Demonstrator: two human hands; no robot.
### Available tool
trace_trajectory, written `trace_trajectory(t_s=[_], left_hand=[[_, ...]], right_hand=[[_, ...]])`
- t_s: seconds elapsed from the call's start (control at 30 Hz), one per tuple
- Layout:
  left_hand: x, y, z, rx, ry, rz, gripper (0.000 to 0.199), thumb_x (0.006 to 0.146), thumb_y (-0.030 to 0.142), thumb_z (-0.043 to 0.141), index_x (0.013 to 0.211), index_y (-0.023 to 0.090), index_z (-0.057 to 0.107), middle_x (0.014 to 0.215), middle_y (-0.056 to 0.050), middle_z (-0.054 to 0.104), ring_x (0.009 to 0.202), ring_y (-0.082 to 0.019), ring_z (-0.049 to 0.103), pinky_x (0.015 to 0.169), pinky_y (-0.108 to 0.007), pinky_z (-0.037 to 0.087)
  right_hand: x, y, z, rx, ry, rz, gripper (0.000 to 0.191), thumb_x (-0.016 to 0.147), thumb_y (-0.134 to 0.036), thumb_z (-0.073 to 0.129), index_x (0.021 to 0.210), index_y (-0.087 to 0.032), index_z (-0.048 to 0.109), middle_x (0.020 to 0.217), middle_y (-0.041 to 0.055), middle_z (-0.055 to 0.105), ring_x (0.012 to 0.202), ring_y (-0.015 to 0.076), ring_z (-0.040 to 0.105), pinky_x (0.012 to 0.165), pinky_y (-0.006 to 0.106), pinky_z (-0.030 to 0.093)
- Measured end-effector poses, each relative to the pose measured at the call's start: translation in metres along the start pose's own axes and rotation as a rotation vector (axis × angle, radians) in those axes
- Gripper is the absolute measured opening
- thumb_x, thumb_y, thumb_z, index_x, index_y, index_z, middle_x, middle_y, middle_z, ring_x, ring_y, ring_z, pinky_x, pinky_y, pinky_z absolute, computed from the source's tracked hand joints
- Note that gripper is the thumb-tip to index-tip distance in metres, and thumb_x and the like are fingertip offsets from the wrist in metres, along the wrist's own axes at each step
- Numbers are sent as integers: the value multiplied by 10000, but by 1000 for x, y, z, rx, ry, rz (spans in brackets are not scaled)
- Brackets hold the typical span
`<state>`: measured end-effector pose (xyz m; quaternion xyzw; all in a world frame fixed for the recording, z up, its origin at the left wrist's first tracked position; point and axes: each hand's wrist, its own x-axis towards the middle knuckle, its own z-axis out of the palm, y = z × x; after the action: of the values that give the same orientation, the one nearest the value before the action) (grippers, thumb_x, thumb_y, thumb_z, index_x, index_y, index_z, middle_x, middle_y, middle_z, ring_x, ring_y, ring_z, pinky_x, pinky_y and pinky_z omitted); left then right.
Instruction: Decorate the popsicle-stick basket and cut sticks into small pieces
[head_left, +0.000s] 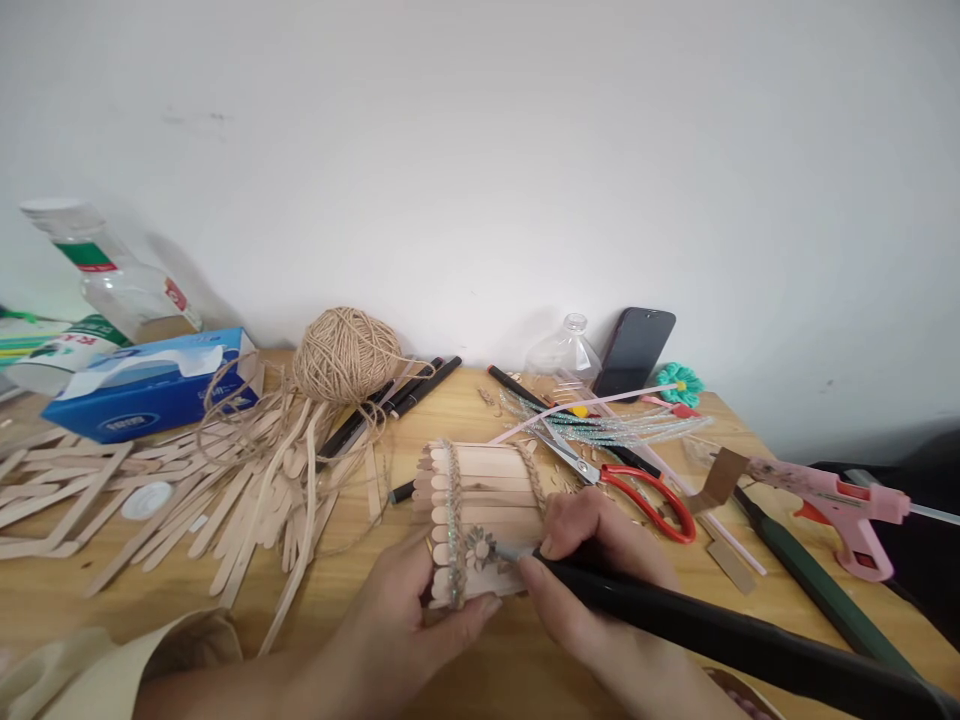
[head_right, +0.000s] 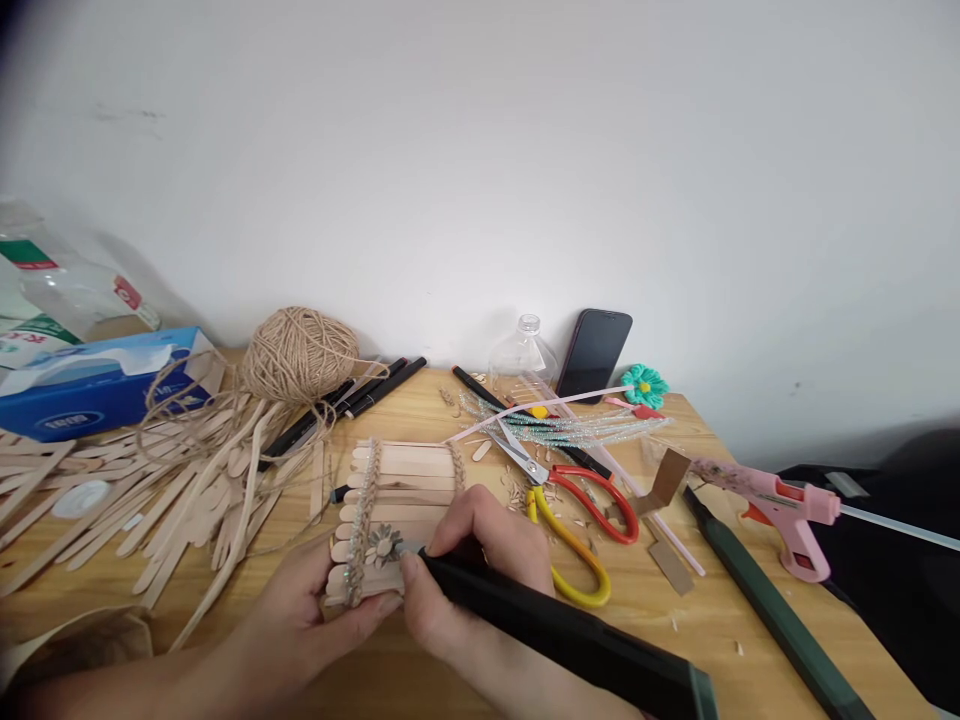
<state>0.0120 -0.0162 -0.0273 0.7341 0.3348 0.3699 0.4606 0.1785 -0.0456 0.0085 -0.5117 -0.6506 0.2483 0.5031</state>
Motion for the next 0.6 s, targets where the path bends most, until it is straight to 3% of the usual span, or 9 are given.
trace_trajectory(t_s=[0.27,0.43,0.6], left_hand=[[2,3,-1,25,-23,-31,188,758,204,589,936,215,646,758,-11,671,704,-169,638,698,-261,544],[3,2,-1,1,-43,-27,216,762,199,586,970,215,642,919,-33,705,829,-186,657,771,-270,537],[3,2,0,-11,-42,-32,273,778,209,582,1045,224,638,993,-37,707,807,-177,657,785,-272,535]], right_hand=[[0,0,-1,-14,2,10,219,751,-168,605,677,-239,412,531,-78,396,450,95,365,441,229,317],[-2,-1,-1,-12,-1,18,209,756,-181,620,689,-243,432,529,-76,400,454,102,373,436,232,316],[-1,-3,1,-12,-2,3,219,757,-172,623,697,-246,426,532,-82,418,444,92,371,426,222,307]])
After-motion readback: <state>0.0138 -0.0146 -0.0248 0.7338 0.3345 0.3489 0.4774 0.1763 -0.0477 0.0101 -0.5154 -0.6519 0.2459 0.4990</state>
